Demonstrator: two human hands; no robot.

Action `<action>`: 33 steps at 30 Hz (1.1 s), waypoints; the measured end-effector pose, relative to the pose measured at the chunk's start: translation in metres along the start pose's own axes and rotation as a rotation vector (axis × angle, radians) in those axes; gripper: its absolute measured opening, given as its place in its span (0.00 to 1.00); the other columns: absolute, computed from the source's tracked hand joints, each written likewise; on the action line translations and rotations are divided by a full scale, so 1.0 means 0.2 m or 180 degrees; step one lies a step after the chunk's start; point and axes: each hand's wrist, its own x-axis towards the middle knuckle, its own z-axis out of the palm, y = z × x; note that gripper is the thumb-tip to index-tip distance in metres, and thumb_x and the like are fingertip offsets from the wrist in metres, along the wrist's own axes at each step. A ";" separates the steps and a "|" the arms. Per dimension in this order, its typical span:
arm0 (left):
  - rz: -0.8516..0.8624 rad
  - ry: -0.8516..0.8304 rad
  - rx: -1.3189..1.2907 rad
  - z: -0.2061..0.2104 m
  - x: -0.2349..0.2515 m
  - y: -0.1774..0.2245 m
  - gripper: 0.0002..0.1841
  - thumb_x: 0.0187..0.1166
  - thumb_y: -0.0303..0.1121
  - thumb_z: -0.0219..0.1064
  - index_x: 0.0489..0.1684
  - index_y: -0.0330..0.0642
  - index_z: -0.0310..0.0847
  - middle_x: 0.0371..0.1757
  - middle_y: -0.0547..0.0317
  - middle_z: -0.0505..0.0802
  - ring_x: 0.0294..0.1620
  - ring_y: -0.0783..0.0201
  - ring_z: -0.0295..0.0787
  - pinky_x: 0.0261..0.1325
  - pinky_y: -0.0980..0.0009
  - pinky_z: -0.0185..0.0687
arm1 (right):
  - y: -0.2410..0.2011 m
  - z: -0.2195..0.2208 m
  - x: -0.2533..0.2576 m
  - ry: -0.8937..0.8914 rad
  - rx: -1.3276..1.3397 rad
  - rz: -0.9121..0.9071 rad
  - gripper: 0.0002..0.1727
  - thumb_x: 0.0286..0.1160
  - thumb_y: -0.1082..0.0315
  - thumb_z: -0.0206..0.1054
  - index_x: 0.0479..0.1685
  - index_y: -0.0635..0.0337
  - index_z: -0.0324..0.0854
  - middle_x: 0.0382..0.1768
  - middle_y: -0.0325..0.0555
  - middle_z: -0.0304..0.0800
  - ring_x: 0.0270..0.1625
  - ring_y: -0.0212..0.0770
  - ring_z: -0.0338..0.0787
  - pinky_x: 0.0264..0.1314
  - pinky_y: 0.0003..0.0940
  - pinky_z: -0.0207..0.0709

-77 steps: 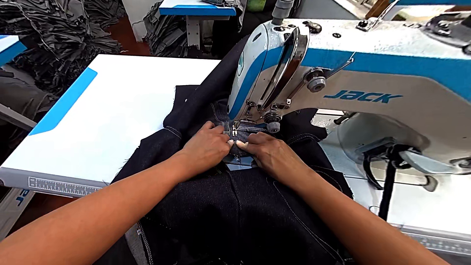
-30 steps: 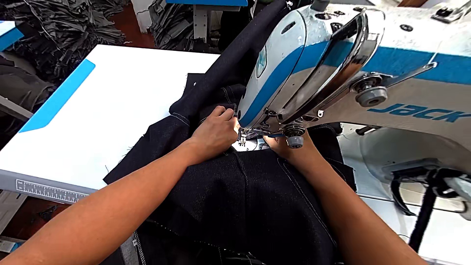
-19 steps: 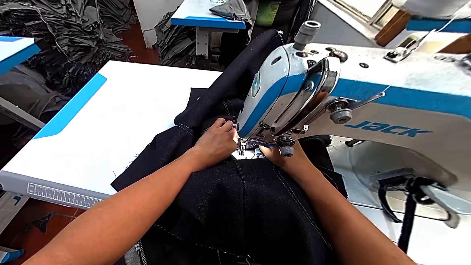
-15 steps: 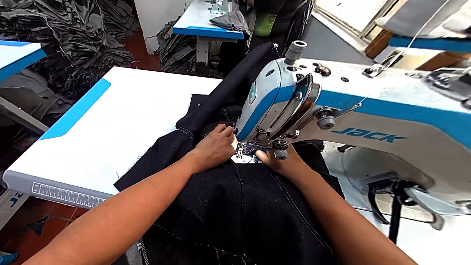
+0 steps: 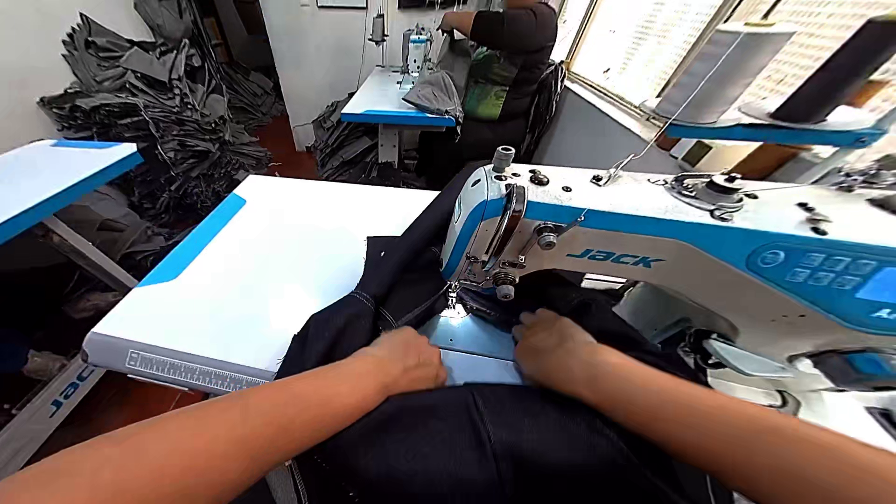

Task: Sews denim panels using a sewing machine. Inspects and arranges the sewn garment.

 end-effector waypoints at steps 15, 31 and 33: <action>-0.1842 0.0386 -0.1226 0.00 0.19 -0.16 0.27 0.92 0.50 0.54 0.78 0.38 0.70 0.62 0.34 0.89 0.66 0.34 0.87 0.64 0.35 0.78 | -0.19 0.30 0.04 0.2863 0.1720 -0.1526 0.24 0.92 0.54 0.52 0.37 0.61 0.86 0.28 0.49 0.88 0.38 0.52 0.93 0.49 0.55 0.83; -0.1199 0.0977 -0.3604 0.02 0.26 -0.14 0.28 0.84 0.45 0.64 0.72 0.29 0.77 0.65 0.32 0.86 0.70 0.41 0.81 0.72 0.39 0.71 | -0.13 0.25 0.22 0.2444 0.4782 0.0549 0.13 0.93 0.69 0.52 0.64 0.68 0.74 0.39 0.52 0.89 0.32 0.42 0.90 0.38 0.40 0.86; -0.1267 0.0845 -0.3702 0.04 0.27 -0.14 0.30 0.84 0.51 0.68 0.69 0.31 0.80 0.63 0.35 0.88 0.68 0.44 0.84 0.72 0.41 0.74 | -0.13 0.25 0.27 0.2630 0.3374 0.0852 0.14 0.91 0.67 0.55 0.61 0.70 0.75 0.38 0.63 0.90 0.39 0.62 0.93 0.40 0.60 0.84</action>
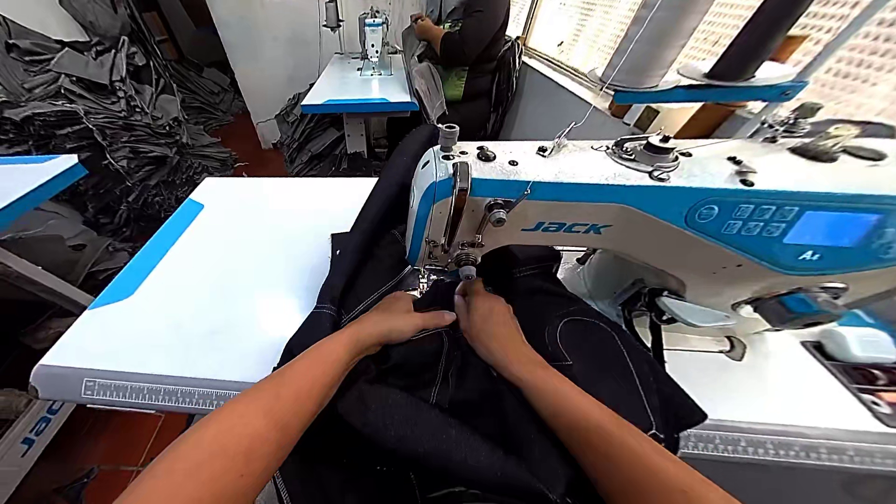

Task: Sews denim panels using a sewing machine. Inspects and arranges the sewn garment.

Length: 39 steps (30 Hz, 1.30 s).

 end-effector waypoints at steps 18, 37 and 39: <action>-0.0195 -0.0541 -0.0797 -0.02 0.00 0.02 0.17 0.87 0.33 0.61 0.69 0.34 0.76 0.51 0.48 0.89 0.50 0.64 0.86 0.55 0.65 0.82 | 0.12 0.08 -0.03 0.0488 0.0485 -0.1317 0.09 0.86 0.69 0.61 0.50 0.67 0.78 0.20 0.44 0.86 0.20 0.39 0.86 0.25 0.37 0.81; -0.0302 -0.0249 0.3187 -0.26 0.10 0.07 0.36 0.74 0.50 0.78 0.65 0.22 0.77 0.66 0.26 0.85 0.73 0.32 0.80 0.73 0.33 0.71 | 0.07 0.19 -0.11 0.0109 -0.0297 -0.1717 0.21 0.91 0.64 0.55 0.75 0.62 0.82 0.78 0.58 0.80 0.83 0.63 0.76 0.86 0.61 0.63; -0.0334 0.0095 0.3502 -0.19 0.00 0.17 0.24 0.77 0.36 0.76 0.62 0.24 0.81 0.65 0.26 0.86 0.70 0.28 0.81 0.65 0.29 0.75 | 0.03 0.21 -0.13 0.0109 -0.0417 -0.1574 0.22 0.92 0.65 0.55 0.77 0.63 0.80 0.80 0.61 0.78 0.84 0.65 0.74 0.87 0.63 0.61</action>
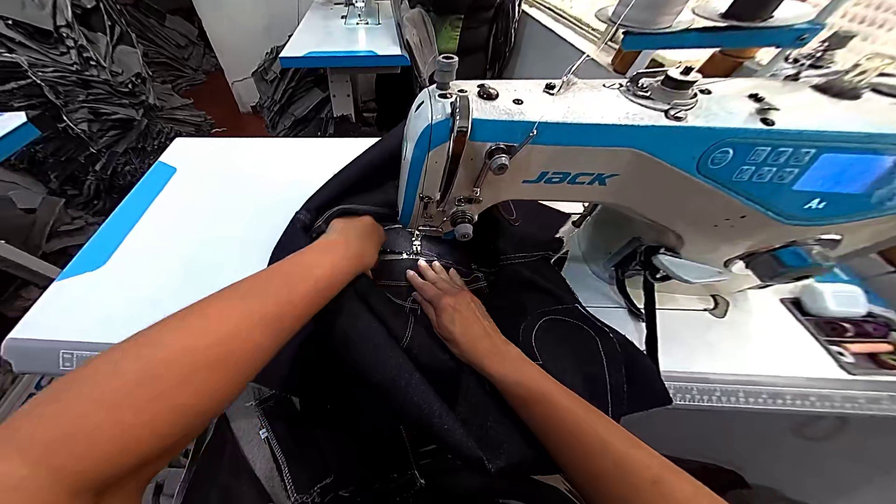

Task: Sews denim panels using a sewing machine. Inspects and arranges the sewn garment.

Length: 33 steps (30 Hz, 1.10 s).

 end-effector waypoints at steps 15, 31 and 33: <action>0.0633 0.1001 -0.1184 0.52 -0.07 0.18 0.32 0.96 0.48 0.41 0.95 0.40 0.49 0.97 0.51 0.54 0.99 0.46 0.36 0.93 0.36 0.28 | -0.04 -0.05 0.02 -0.0104 0.0227 0.0462 0.18 0.88 0.77 0.53 0.72 0.73 0.75 0.75 0.66 0.81 0.80 0.63 0.79 0.86 0.55 0.67; 0.0422 0.0795 -0.1160 0.47 -0.03 0.18 0.34 0.96 0.52 0.40 0.95 0.41 0.50 0.98 0.48 0.49 0.98 0.39 0.33 0.93 0.36 0.28 | -0.01 -0.03 0.06 0.0397 0.0025 0.0523 0.07 0.83 0.79 0.59 0.53 0.72 0.79 0.51 0.67 0.90 0.54 0.65 0.93 0.52 0.58 0.86; 0.0469 0.0795 -0.1201 0.47 -0.02 0.17 0.34 0.96 0.51 0.40 0.96 0.41 0.50 0.98 0.49 0.49 0.98 0.39 0.33 0.93 0.37 0.27 | -0.01 -0.04 0.06 0.0327 -0.0060 0.0534 0.07 0.84 0.79 0.59 0.53 0.71 0.78 0.44 0.66 0.90 0.47 0.66 0.93 0.44 0.59 0.85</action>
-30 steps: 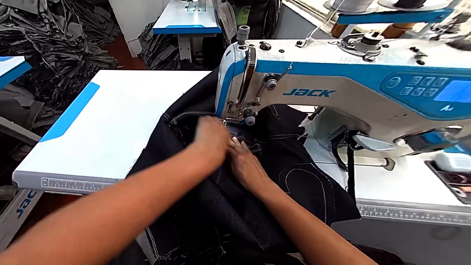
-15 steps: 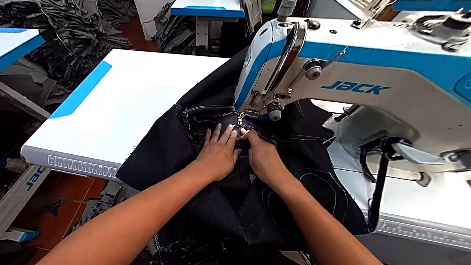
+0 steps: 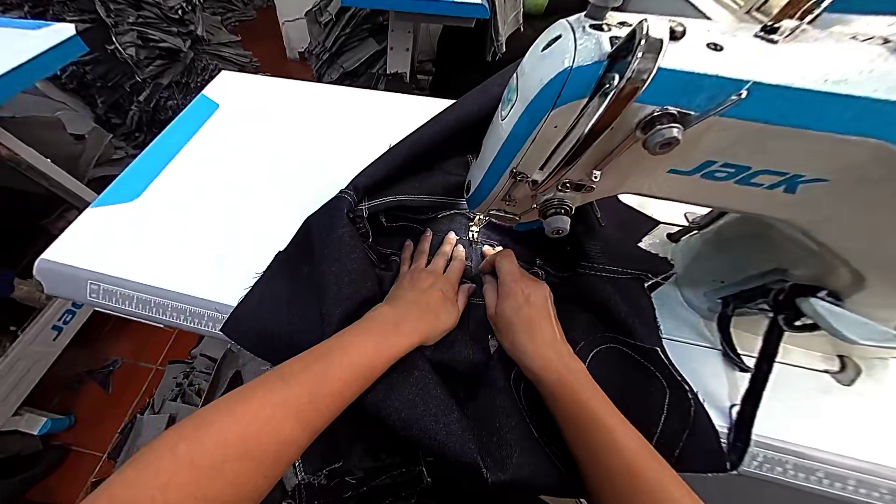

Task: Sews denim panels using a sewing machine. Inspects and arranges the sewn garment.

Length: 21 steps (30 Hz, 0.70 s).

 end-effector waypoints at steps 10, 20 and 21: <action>-0.0043 -0.0014 0.0046 -0.02 0.03 0.00 0.34 0.96 0.51 0.40 0.96 0.40 0.49 0.98 0.48 0.49 0.98 0.39 0.33 0.93 0.37 0.27 | 0.03 0.02 0.04 0.0134 -0.0006 -0.0155 0.05 0.82 0.78 0.59 0.48 0.70 0.79 0.35 0.63 0.89 0.39 0.63 0.94 0.38 0.55 0.84; 0.0020 0.0026 -0.0001 -0.01 0.02 -0.01 0.35 0.96 0.52 0.41 0.95 0.38 0.48 0.98 0.46 0.50 0.98 0.38 0.33 0.93 0.36 0.28 | 0.03 0.01 0.04 0.0031 -0.0041 -0.0106 0.06 0.84 0.78 0.59 0.50 0.69 0.80 0.40 0.63 0.90 0.43 0.64 0.94 0.41 0.56 0.86; 0.0026 0.0033 0.0007 0.00 0.02 -0.01 0.35 0.96 0.52 0.41 0.96 0.39 0.47 0.98 0.47 0.49 0.98 0.38 0.33 0.93 0.36 0.28 | 0.04 0.01 0.04 0.0073 -0.0053 -0.0116 0.06 0.83 0.78 0.59 0.49 0.69 0.80 0.40 0.63 0.91 0.43 0.64 0.94 0.41 0.56 0.86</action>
